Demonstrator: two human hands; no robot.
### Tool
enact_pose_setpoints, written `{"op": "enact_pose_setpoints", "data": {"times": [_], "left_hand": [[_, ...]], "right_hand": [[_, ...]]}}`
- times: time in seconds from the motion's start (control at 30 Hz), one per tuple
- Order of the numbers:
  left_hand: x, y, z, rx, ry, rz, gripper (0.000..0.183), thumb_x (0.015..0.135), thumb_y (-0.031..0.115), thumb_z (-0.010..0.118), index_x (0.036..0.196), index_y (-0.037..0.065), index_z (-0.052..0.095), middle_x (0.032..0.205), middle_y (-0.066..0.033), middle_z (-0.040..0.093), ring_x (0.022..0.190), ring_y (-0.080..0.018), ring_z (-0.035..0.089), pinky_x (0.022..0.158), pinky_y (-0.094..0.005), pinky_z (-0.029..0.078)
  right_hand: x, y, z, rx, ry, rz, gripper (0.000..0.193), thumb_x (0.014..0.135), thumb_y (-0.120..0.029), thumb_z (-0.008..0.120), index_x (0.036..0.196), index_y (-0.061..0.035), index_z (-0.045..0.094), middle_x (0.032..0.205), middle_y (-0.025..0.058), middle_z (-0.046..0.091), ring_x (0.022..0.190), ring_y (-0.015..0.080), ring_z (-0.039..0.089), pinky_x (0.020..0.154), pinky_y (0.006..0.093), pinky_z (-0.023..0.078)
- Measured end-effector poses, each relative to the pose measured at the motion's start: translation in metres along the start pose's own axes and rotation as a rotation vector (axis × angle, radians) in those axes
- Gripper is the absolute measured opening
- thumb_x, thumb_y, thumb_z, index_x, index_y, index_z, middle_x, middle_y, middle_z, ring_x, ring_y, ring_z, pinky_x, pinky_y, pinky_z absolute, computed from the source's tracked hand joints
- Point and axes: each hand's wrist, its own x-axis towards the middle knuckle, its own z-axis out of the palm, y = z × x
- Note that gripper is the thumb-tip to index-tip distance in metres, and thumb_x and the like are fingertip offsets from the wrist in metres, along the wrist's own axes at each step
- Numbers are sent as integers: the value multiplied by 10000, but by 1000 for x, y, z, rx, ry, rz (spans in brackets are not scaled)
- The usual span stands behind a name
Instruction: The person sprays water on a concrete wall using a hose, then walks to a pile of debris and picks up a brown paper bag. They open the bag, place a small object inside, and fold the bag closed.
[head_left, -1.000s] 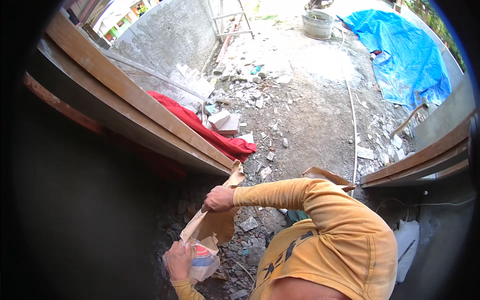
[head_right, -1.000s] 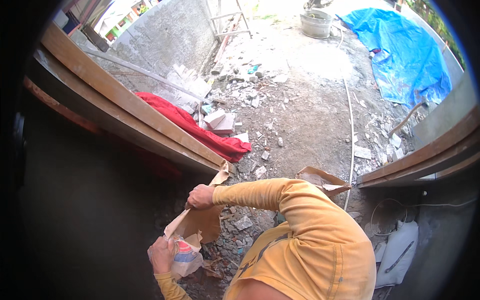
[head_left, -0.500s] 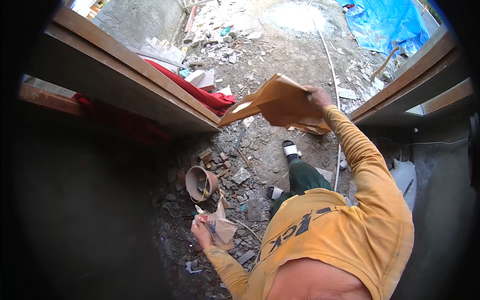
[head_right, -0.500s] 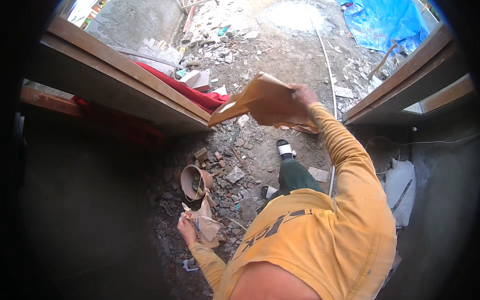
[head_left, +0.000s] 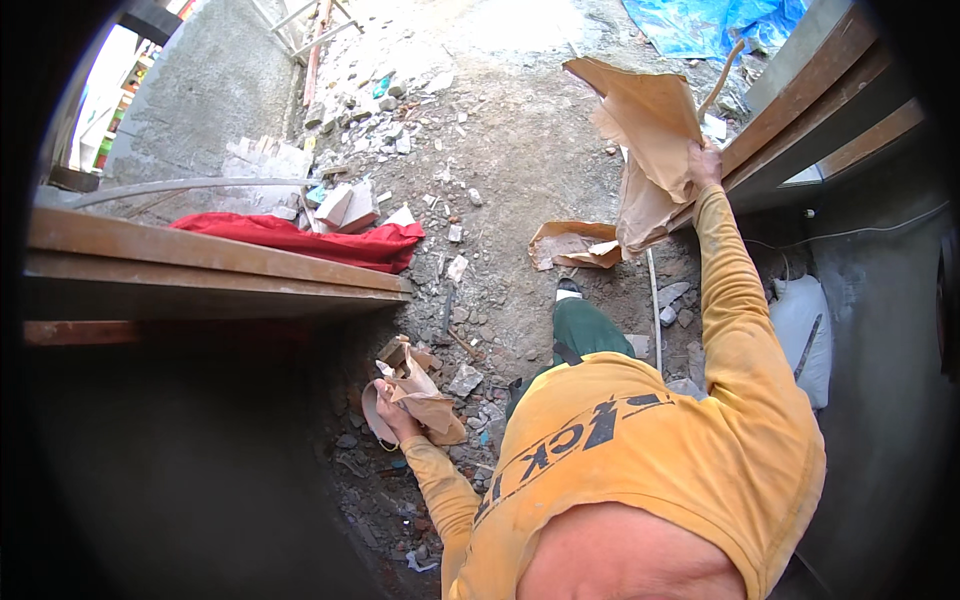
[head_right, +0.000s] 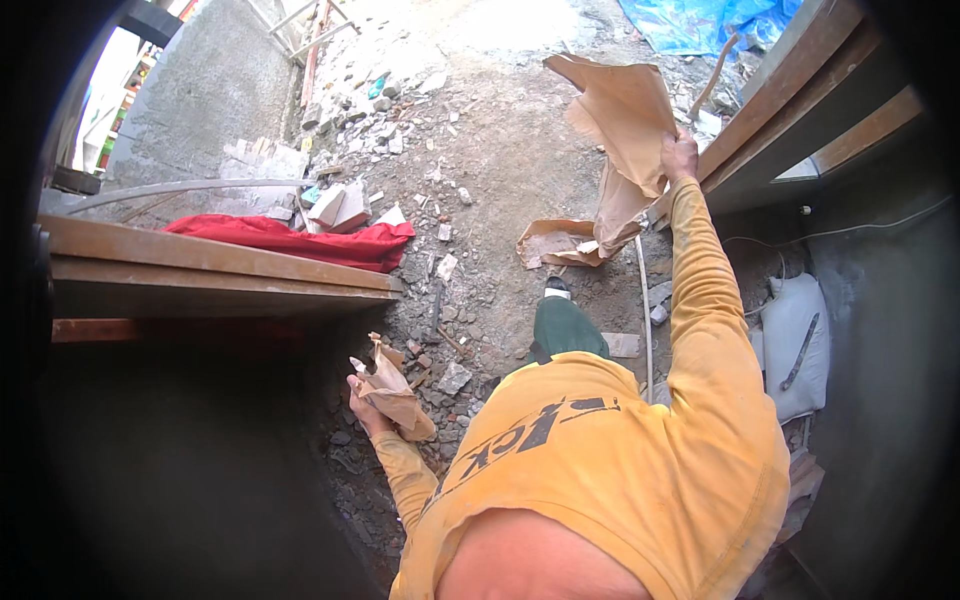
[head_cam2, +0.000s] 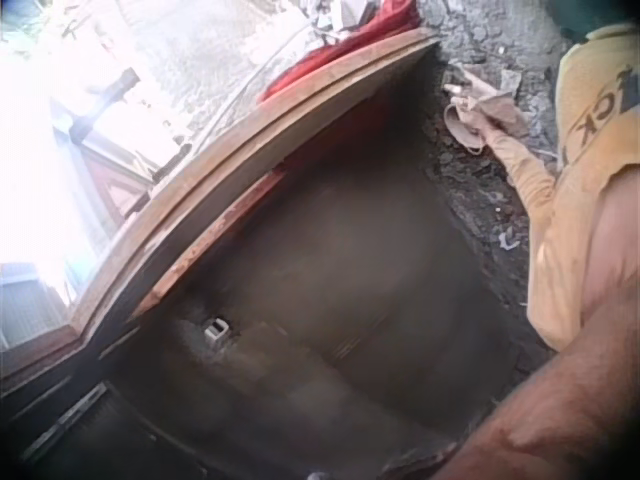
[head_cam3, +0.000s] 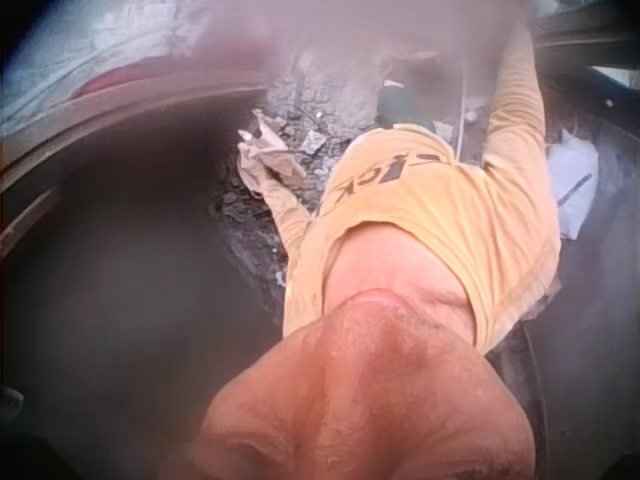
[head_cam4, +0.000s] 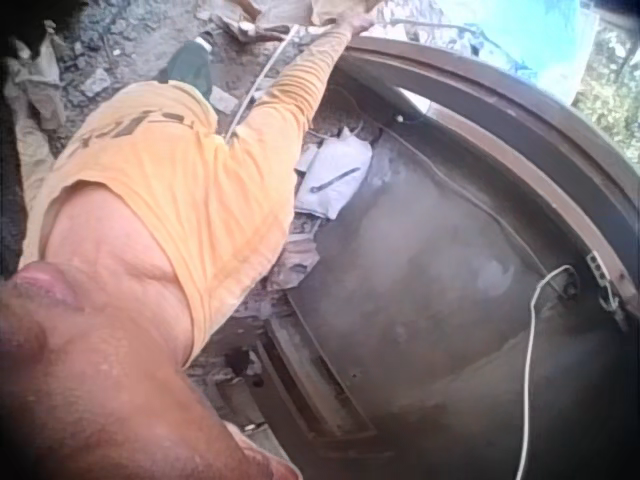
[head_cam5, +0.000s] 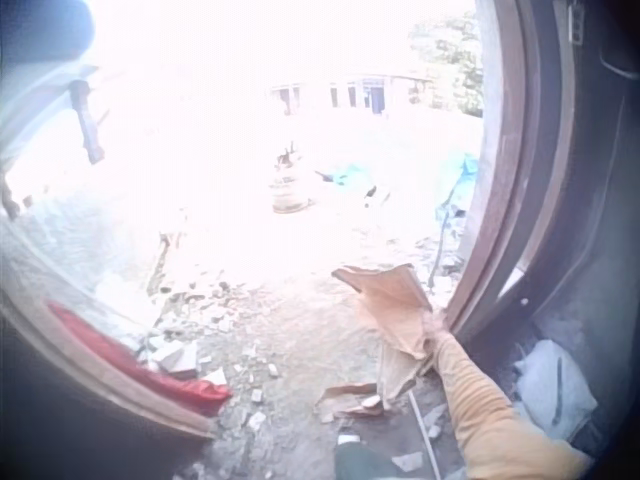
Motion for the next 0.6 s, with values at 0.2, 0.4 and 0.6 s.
{"op": "enact_pose_setpoints", "data": {"times": [0.2,0.4,0.6], "left_hand": [[59,43,136,344,-173,56,549,950,498,392,647,58,520,615,23,498,566,-78,447,525,-236,358],[93,43,239,474,-278,151,501,945,466,436,796,15,594,672,-12,566,645,-95,499,588,-246,403],[169,25,310,542,-393,157,413,946,392,486,796,20,584,680,12,551,620,-65,463,558,-242,388]], "right_hand": [[71,42,18,165,81,214,348,780,-139,517,1079,13,610,838,98,653,732,141,600,674,286,474],[90,31,22,249,147,320,336,751,-89,533,1042,64,600,860,91,645,736,147,597,667,297,476],[108,61,45,337,242,480,410,735,-78,577,1119,65,555,950,133,633,814,184,605,718,310,482]]}}
